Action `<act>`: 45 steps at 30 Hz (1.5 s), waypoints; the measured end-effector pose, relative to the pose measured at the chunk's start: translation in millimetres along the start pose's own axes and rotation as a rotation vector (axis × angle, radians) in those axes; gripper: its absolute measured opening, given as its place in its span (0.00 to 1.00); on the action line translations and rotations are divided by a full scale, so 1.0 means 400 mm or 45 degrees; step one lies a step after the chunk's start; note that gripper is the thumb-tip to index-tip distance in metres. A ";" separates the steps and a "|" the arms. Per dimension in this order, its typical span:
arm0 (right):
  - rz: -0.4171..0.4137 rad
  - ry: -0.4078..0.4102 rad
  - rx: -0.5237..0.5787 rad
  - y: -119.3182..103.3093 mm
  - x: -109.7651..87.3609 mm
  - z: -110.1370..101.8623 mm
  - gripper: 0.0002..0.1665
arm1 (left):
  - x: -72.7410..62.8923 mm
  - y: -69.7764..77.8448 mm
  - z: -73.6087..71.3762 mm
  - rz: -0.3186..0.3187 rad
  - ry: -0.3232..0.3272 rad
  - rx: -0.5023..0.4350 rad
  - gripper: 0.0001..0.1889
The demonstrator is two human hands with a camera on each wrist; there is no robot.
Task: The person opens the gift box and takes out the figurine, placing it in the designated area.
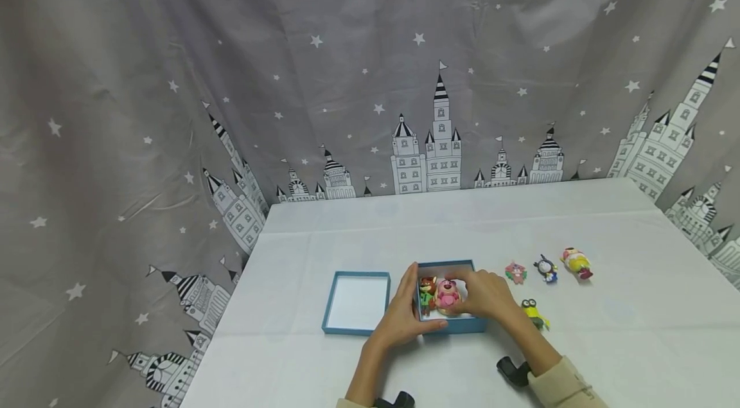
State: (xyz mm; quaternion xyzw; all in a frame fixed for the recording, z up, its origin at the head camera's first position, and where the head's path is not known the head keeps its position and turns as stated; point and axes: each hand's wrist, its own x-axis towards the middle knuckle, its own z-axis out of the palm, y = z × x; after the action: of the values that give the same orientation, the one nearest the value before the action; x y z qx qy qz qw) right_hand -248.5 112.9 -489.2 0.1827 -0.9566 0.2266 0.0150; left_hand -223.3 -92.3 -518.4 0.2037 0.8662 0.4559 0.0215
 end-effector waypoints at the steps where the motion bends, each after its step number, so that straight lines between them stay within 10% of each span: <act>1: 0.007 0.003 -0.004 -0.002 -0.001 0.001 0.37 | 0.000 0.000 0.000 -0.001 0.000 0.003 0.59; 45: -0.120 0.050 -0.009 -0.003 -0.013 -0.035 0.34 | -0.002 0.003 -0.005 -0.020 -0.022 0.017 0.61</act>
State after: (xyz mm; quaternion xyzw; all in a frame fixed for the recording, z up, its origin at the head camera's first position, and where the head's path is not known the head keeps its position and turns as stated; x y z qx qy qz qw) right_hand -243.9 119.8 -476.6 0.2229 -0.9472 0.2258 0.0451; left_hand -222.5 -93.7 -516.4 0.2009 0.8705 0.4482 0.0313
